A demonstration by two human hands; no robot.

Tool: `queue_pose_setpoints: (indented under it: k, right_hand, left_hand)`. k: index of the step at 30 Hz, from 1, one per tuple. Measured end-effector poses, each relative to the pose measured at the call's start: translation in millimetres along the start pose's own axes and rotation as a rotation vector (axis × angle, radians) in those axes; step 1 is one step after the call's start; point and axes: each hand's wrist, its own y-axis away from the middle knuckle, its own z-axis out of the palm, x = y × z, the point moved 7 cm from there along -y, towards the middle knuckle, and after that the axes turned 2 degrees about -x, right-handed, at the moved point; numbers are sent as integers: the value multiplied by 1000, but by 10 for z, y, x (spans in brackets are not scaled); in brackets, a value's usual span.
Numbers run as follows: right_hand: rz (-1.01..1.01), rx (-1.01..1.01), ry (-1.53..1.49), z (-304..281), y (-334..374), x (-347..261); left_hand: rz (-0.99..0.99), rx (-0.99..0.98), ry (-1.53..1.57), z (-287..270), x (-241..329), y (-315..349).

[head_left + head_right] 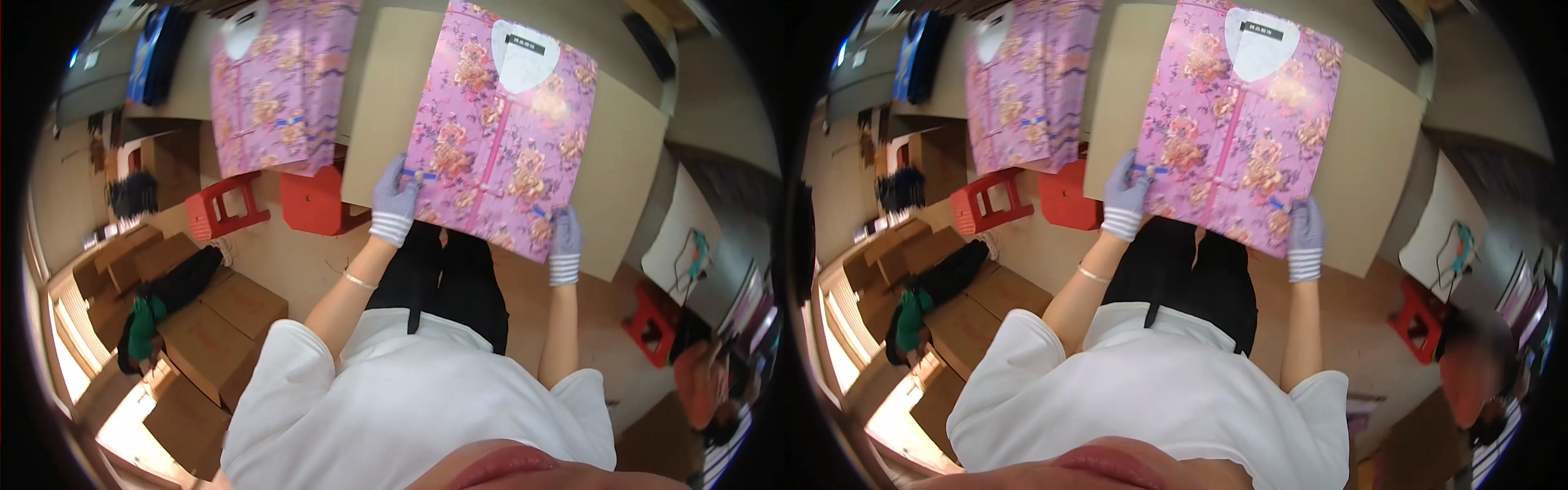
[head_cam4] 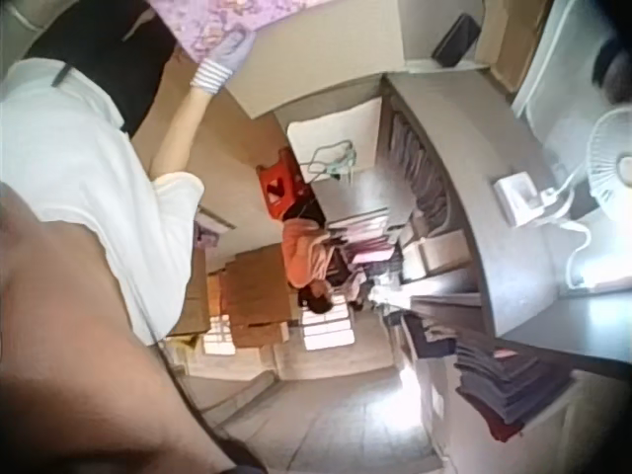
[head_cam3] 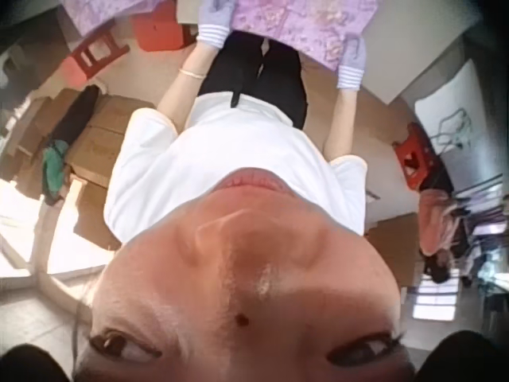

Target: The person repeatedly folds a pink floral-patterned garment on a cardboard surface, smoothing it flat and stacking it with other identical items. The process involves placing the garment, pressing it down, and moving it to a growing stack on the left side of the workspace.

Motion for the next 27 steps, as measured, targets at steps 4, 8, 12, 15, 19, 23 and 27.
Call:
queue_pose_setpoints:
  k: [4,8,12,15,19,23,27]
  right_hand:
    - [-421,-173,-235,1121,178,-916]
    - [-444,-580,-495,2331,177,-2119]
    - [-420,-748,-360,2537,278,-2210]
    - [-379,-408,-218,1732,-39,-1486]
    - [-262,319,368,-677,-632,-114]
    - [53,533,808,-2079,-632,833]
    - [14,465,964,-1673,-809,623]
  left_hand:
    - [-11,232,-245,-1533,493,-207]
    - [136,338,-683,-3345,610,-1093]
    - [20,213,-521,-4563,-21,-1844]
    - [-19,169,-717,-4815,-304,-2082]
    - [55,517,-1371,-3789,306,-2001]
    - [687,-17,-1135,-1450,427,-1380]
    - [674,-525,-1185,63,313,-556]
